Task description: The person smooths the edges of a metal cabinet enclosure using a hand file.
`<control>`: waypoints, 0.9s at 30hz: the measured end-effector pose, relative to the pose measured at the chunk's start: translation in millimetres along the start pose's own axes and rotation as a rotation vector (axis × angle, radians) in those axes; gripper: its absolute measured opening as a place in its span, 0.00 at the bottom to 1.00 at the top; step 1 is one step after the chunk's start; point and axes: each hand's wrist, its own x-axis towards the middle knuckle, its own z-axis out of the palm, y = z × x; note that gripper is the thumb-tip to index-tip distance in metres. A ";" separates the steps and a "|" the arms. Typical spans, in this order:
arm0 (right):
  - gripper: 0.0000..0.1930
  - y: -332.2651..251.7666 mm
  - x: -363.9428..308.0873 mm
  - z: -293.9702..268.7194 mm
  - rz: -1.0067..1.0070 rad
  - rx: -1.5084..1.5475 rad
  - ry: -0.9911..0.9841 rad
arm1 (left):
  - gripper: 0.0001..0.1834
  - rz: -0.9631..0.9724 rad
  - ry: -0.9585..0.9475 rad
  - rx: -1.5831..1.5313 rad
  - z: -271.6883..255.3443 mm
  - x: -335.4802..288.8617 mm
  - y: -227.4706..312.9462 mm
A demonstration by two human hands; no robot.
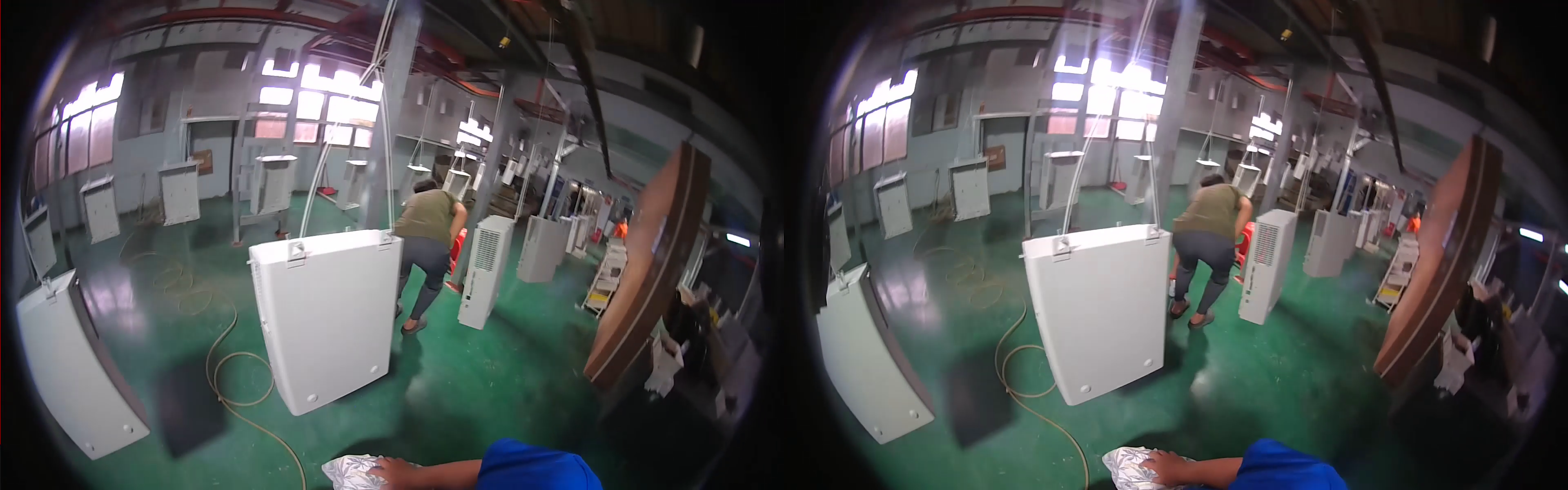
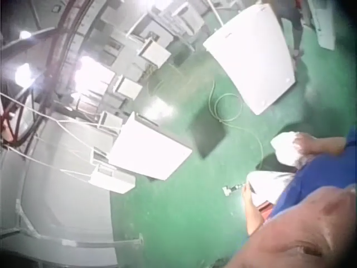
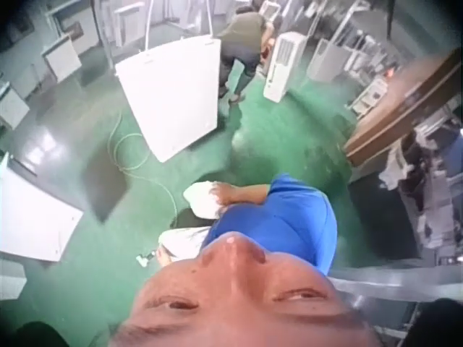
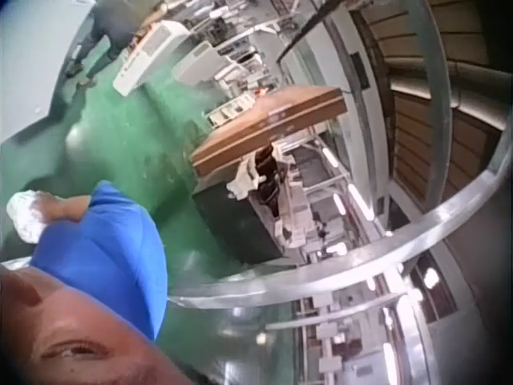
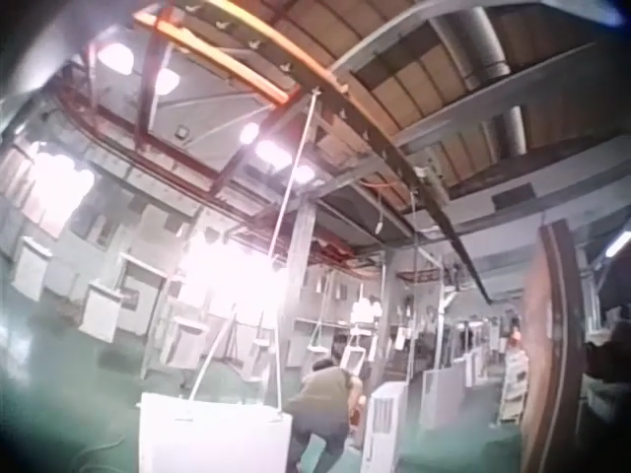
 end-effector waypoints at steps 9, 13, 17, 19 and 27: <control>0.35 70.2 -71.9 20.0 0.325 0.145 0.219 | 0.34 1.485 -0.263 0.316 108.7 -48.8 63.7; 0.37 97.9 -105.5 50.8 0.360 0.555 -0.116 | 0.41 2.246 0.124 0.493 156.7 -146.9 97.9; 0.43 114.7 -143.6 64.1 0.287 0.602 0.061 | 0.47 2.002 1.110 1.581 157.3 -100.8 61.0; 0.44 123.2 -146.1 62.5 0.302 0.633 0.081 | 0.47 1.259 0.578 1.693 161.3 -73.7 35.3; 0.46 144.0 -131.5 52.7 0.351 0.738 0.154 | 0.45 0.479 0.007 1.550 210.2 13.6 21.8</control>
